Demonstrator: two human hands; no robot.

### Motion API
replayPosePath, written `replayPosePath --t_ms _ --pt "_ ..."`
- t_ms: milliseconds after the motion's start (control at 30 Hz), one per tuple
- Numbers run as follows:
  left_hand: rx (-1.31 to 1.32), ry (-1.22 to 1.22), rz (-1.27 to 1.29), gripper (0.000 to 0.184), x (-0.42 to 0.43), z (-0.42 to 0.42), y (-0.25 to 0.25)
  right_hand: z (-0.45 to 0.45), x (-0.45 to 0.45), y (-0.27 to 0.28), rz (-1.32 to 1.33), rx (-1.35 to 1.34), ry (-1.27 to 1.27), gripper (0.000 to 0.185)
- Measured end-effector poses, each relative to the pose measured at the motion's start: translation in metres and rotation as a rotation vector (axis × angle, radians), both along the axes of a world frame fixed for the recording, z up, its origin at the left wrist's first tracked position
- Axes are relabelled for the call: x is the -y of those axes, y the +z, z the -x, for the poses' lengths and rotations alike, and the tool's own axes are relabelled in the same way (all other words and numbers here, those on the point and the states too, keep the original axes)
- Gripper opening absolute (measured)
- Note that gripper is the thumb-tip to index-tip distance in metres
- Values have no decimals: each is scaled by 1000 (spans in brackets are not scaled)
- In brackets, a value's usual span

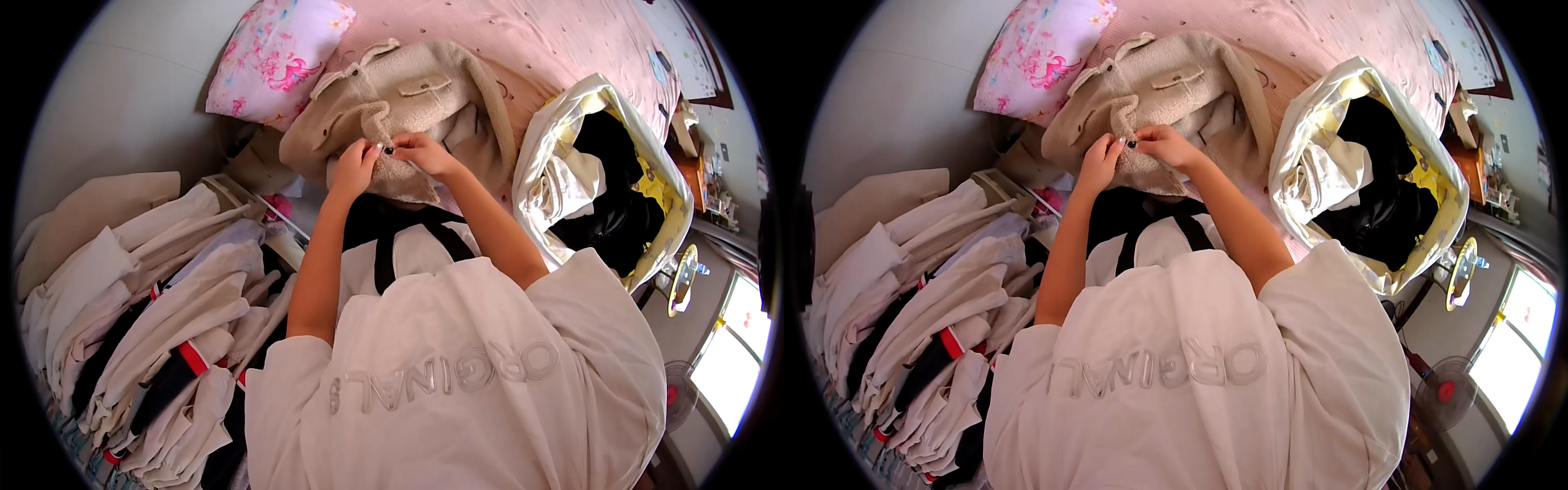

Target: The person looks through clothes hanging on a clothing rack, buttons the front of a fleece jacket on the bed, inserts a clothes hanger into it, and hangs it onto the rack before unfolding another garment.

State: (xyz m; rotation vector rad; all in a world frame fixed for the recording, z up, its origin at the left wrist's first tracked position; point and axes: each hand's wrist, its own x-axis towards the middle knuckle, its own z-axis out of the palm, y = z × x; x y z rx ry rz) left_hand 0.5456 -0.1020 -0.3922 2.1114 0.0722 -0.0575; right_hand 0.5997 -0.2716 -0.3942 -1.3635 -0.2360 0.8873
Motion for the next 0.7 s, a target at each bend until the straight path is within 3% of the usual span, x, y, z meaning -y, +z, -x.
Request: replayPosePath --t_ms 100,167,300,400,500,700 --pt "-188 -2 389 21 -5 -1 -2 6 -2 4 -180 -115 -57 5" --pt "-315 -11 592 20 -6 -3 -1 3 0 1 -99 -58 -2 6" --pt "-304 89 553 21 5 1 3 -5 4 8 205 350 128 11" --pt "-281 200 538 22 12 2 1 -1 -1 18 261 552 20 16" --pt "-262 226 561 23 14 2 -7 1 -4 13 251 641 -65 17" --pt "-132 165 426 22 7 -1 -21 6 -12 8 472 508 -198 22"
